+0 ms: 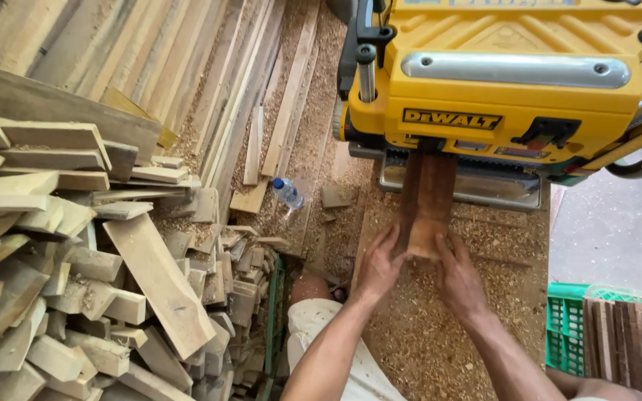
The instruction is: Feeding wooden boards into a thickness planer to smooth and level their surfaces.
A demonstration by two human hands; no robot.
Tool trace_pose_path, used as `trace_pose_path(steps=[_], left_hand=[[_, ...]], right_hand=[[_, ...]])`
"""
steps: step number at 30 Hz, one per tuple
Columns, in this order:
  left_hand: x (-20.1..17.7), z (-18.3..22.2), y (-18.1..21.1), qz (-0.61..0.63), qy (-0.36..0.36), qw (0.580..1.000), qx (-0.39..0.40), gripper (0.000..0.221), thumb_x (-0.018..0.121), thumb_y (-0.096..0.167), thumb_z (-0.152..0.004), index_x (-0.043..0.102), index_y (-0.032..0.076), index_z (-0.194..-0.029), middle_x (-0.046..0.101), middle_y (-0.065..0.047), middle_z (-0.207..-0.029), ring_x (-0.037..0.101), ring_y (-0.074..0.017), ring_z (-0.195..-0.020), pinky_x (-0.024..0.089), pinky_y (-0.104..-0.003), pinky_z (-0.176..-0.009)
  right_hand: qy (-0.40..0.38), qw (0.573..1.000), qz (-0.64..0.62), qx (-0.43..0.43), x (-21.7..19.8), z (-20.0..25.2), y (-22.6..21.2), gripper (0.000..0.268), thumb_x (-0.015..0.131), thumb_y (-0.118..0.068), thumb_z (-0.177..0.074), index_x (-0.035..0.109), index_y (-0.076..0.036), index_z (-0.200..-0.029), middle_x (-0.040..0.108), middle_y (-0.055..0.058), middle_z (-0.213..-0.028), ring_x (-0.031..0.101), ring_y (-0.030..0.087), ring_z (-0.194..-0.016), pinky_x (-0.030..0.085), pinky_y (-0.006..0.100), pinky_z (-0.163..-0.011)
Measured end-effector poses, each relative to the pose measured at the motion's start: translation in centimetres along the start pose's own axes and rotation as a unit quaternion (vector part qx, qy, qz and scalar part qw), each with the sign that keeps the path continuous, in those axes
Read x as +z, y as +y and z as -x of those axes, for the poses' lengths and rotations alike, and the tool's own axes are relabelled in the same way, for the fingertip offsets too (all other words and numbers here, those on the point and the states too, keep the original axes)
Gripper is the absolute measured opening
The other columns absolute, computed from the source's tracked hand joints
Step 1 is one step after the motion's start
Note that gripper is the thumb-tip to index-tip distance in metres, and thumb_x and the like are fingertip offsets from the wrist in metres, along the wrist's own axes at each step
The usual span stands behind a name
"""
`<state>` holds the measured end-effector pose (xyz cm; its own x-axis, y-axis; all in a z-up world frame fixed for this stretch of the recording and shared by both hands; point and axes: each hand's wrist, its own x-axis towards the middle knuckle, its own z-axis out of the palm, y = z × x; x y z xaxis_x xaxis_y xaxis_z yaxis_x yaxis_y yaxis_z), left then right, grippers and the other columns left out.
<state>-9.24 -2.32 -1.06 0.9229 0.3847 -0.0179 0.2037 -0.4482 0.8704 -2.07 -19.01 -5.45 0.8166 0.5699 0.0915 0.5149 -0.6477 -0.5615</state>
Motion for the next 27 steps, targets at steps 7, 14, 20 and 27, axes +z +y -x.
trace_pose_path(steps=[7,14,20,27], left_hand=[[1.2,-3.4,-3.1,-0.046,0.013,0.999,-0.001,0.062,0.072,0.027,-0.094,0.053,0.002,-0.148,0.057,-0.027,-0.141,0.054,-0.0447,-0.133,0.048,-0.051,-0.11],[2.0,-7.3,-6.0,-0.185,0.065,0.974,0.11,0.061,0.074,0.042,-0.09,0.065,0.005,-0.138,0.067,-0.017,-0.132,0.054,-0.036,-0.135,0.038,-0.051,-0.116],[2.8,-9.5,-6.7,-0.246,0.107,0.954,0.133,0.064,0.076,0.044,-0.083,0.067,0.008,-0.135,0.071,-0.013,-0.128,0.051,-0.0334,-0.139,0.029,-0.054,-0.123],[4.1,-11.9,-7.5,-0.226,0.118,0.96,0.117,0.056,0.077,0.037,-0.085,0.069,0.01,-0.134,0.071,-0.01,-0.131,0.057,-0.0305,-0.135,0.035,-0.053,-0.119]], right_hand=[[0.005,0.989,0.132,-0.063,2.0,-3.8,4.1,0.052,0.056,-0.032,-0.1,0.059,-0.007,-0.146,0.059,0.022,-0.136,0.064,0.041,-0.121,0.058,0.05,-0.092],[0.023,0.989,0.139,-0.038,1.3,-6.5,4.2,0.05,0.056,-0.033,-0.1,0.064,-0.015,-0.145,0.065,0.014,-0.14,0.051,0.037,-0.143,0.042,0.06,-0.115],[0.102,0.981,0.135,-0.09,3.2,-8.3,6.9,0.047,0.071,-0.025,-0.089,0.073,-0.009,-0.133,0.071,0.014,-0.129,0.058,0.039,-0.136,0.046,0.06,-0.112],[0.096,0.993,0.066,-0.018,1.9,-10.0,5.3,0.035,0.07,-0.022,-0.097,0.075,-0.007,-0.128,0.071,0.014,-0.131,0.06,0.038,-0.134,0.047,0.052,-0.113]])
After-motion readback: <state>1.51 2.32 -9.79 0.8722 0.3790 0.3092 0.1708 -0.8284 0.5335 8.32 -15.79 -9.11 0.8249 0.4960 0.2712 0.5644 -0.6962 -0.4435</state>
